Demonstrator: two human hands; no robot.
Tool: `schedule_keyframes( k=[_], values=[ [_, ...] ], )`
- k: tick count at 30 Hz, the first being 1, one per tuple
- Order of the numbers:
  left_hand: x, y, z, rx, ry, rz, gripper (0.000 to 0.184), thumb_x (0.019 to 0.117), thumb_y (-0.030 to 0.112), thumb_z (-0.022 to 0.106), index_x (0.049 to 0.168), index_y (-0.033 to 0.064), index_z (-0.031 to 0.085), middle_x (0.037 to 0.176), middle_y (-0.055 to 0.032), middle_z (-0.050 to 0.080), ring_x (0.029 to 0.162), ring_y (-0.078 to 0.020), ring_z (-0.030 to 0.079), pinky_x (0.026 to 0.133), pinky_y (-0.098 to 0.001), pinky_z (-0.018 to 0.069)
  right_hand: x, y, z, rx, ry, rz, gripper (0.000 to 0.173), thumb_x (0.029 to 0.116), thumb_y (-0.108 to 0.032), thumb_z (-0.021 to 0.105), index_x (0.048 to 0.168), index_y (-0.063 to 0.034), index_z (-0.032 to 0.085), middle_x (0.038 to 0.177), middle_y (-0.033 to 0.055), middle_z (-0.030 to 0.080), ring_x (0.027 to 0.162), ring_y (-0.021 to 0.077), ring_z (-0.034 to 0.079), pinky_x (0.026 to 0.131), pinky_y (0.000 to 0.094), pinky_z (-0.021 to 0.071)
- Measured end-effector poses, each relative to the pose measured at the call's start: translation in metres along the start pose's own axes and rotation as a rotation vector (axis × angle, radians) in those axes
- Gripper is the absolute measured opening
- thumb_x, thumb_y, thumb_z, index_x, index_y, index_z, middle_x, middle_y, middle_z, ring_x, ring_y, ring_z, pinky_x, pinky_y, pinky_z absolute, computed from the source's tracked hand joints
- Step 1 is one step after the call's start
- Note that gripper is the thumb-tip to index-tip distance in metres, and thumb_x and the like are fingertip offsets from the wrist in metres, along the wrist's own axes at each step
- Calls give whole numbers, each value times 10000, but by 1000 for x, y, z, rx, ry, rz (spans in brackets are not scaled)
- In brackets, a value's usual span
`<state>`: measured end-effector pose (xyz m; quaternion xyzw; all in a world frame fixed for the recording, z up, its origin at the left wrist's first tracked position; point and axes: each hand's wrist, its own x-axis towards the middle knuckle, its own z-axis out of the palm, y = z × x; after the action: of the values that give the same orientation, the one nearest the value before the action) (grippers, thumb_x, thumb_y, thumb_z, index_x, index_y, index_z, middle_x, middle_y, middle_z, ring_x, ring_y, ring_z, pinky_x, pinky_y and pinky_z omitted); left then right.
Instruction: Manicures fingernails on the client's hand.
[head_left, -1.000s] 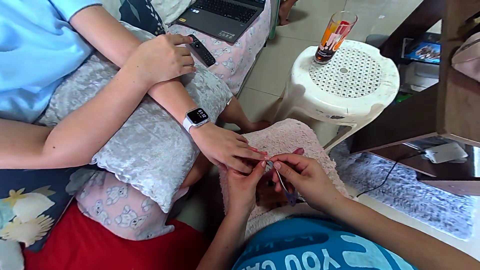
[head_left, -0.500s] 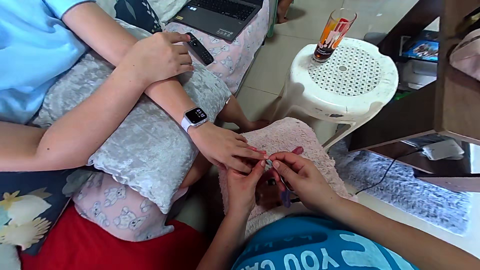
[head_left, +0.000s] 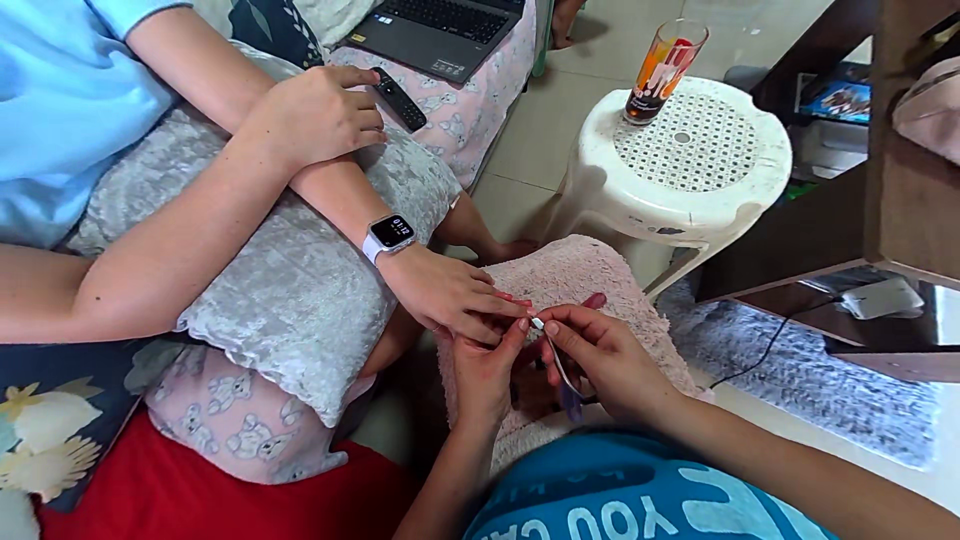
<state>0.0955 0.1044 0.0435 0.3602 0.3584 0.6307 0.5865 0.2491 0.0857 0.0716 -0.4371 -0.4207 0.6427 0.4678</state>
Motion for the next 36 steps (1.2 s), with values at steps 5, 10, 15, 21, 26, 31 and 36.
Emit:
schedule_keyframes(
  k=[5, 10, 15, 21, 26, 31, 36],
  values=[
    [0, 0, 1, 7, 14, 5, 275, 850, -136, 700, 1111, -73, 642, 1020, -160, 746, 957, -190, 732, 892, -334, 598, 1, 1, 4, 65, 17, 37, 197, 1080, -117, 481, 1160, -6, 623, 792, 27, 678, 599, 80, 637, 527, 192, 540],
    [0, -1, 2, 18, 13, 7, 292, 853, -137, 695, 1131, -73, 632, 1024, -154, 747, 951, -189, 734, 891, -331, 599, 2, 2, 7, 89, 38, 55, 193, 1082, -122, 476, 1155, -9, 615, 786, 24, 656, 600, 72, 614, 529, 186, 520],
    [0, -1, 2, 10, 22, 4, 300, 852, -121, 706, 1136, -65, 628, 1024, -150, 747, 960, -200, 735, 894, -340, 601, 2, 4, 7, 108, 21, 44, 183, 1087, -131, 463, 1158, -22, 592, 771, 3, 620, 593, 59, 583, 548, 189, 516],
    [0, -1, 3, 2, 30, 10, 288, 854, -108, 717, 1126, -60, 634, 1005, -149, 751, 945, -202, 740, 889, -346, 603, 0, 1, 8, 102, 33, 57, 209, 1087, -127, 456, 1185, -20, 607, 755, -7, 590, 574, 51, 556, 534, 179, 499],
    [0, -3, 3, -1, 24, 20, 289, 857, -112, 713, 1130, -65, 632, 1014, -159, 750, 954, -208, 739, 896, -348, 601, -3, 2, 7, 145, 43, 48, 231, 1085, -116, 463, 1199, 3, 625, 767, 17, 634, 580, 66, 592, 533, 190, 524],
    [0, -2, 3, -11, 20, 19, 273, 863, -121, 700, 1124, -75, 635, 1022, -171, 748, 957, -216, 740, 893, -345, 602, -3, 0, 10, 192, 43, 62, 220, 1089, -117, 459, 1186, 12, 609, 790, 49, 670, 606, 94, 640, 543, 203, 547],
    [0, -2, 3, -4, 22, 20, 274, 862, -124, 700, 1123, -74, 635, 1017, -167, 749, 958, -204, 738, 896, -340, 600, -1, 1, 14, 235, 63, 65, 184, 1091, -108, 447, 1144, 2, 585, 774, 49, 662, 595, 86, 628, 537, 194, 532]
  ],
)
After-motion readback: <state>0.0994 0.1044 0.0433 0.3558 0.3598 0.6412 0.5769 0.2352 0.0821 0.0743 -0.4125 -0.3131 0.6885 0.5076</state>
